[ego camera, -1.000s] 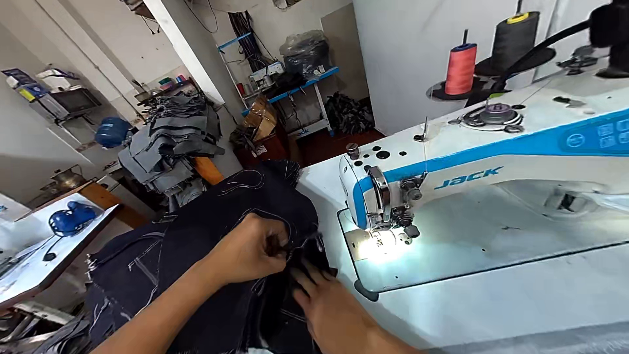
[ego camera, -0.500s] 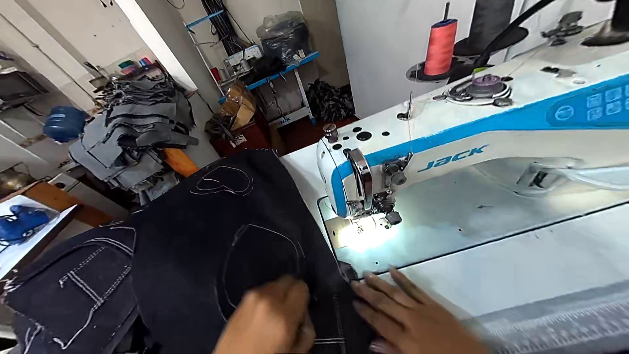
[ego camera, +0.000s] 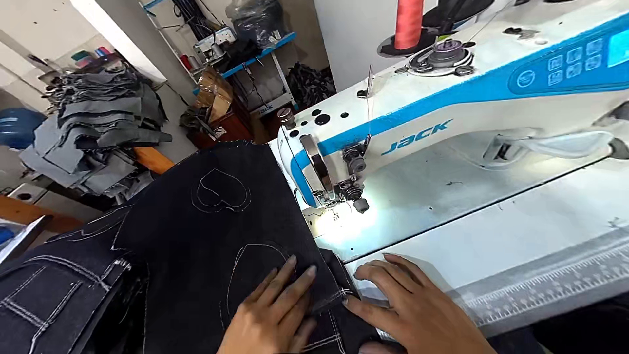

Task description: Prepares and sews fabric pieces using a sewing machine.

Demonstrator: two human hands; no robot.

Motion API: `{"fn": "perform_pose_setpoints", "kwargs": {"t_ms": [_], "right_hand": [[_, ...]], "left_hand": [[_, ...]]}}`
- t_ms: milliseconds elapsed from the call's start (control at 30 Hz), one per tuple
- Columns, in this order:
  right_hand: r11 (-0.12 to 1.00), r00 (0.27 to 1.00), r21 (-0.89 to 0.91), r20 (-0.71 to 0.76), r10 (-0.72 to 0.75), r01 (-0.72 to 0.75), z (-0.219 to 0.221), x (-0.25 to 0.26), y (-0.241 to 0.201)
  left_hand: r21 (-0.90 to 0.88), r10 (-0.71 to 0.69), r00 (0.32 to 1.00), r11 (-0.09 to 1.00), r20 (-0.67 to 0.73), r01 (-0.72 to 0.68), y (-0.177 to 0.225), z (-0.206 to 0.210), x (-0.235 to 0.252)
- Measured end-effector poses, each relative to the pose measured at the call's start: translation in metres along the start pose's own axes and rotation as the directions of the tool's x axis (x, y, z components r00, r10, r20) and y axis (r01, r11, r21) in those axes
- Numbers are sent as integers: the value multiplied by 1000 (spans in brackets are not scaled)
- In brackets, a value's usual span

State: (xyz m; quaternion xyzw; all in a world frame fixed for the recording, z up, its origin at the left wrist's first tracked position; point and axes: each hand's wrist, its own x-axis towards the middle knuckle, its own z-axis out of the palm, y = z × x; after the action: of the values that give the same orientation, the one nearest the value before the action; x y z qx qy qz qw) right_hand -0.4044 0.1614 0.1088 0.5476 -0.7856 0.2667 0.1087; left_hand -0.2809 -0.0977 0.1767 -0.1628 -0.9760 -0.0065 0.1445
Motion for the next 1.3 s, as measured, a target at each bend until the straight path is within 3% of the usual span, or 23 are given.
{"fn": "perform_pose_setpoints", "kwargs": {"t_ms": [67, 133, 167, 300, 400, 500, 567, 633, 700, 767, 867, 933, 1033, 1133, 1233, 1300], "right_hand": [[1000, 1000, 17, -7, 4, -4, 1, 1, 1], [999, 1000, 33, -9, 9, -8, 0, 1, 1], [999, 1000, 43, -9, 14, -13, -1, 2, 0], [997, 1000, 76, -15, 10, -8, -7, 8, -2], [998, 993, 56, -121, 10, -3, -2, 17, -5], [999, 990, 33, -139, 32, -28, 0, 44, 4], [990, 993, 87, 55, 108, -113, -8, 69, 12], [971, 923, 97, 344, 172, -217, -17, 91, 17], [974, 889, 70, 427, 165, -214, -16, 96, 19], [985, 919, 60, 371, 131, -165, -9, 89, 21], [993, 954, 4, 279, 110, -115, -4, 78, 21], [993, 991, -46, 73, 111, -108, -3, 62, 23], [985, 964, -44, -219, 152, -166, -7, 20, 17], [993, 963, 30, -239, 121, -117, -6, -17, 0], [998, 968, -60, -250, 17, -33, 8, -31, 0], [997, 959, -76, -285, 1, -23, 12, -30, 2]], "left_hand": [[187, 32, 964, 982, -265, 19, 4, -18, -2], [160, -90, 872, 969, -482, 188, 5, -37, 3], [93, -130, 853, 974, -506, 204, 8, -36, 4], [-288, -198, 920, 952, -338, 99, 19, 33, -7], [-593, -460, 830, 778, -315, 206, 13, 36, -5], [-724, -561, 757, 667, -336, 174, 8, 37, -6], [-717, -501, 783, 689, -368, 104, 8, 35, -9], [-614, -339, 862, 788, -376, 42, 7, 22, -11], [-429, -158, 917, 903, -366, -15, 2, 2, -8], [-335, -79, 951, 942, -300, -28, 2, -4, -5], [-294, -34, 988, 956, -149, -11, 12, 26, -6], [-291, -13, 991, 956, -133, -26, 13, 36, -7], [-385, -36, 996, 923, -86, 0, 6, 35, -9], [-347, -4, 996, 937, -91, -28, 5, 32, -8], [-274, 2, 983, 960, -184, -53, 9, 28, -1], [-315, -23, 977, 948, -213, -47, 11, 27, 4]]}}
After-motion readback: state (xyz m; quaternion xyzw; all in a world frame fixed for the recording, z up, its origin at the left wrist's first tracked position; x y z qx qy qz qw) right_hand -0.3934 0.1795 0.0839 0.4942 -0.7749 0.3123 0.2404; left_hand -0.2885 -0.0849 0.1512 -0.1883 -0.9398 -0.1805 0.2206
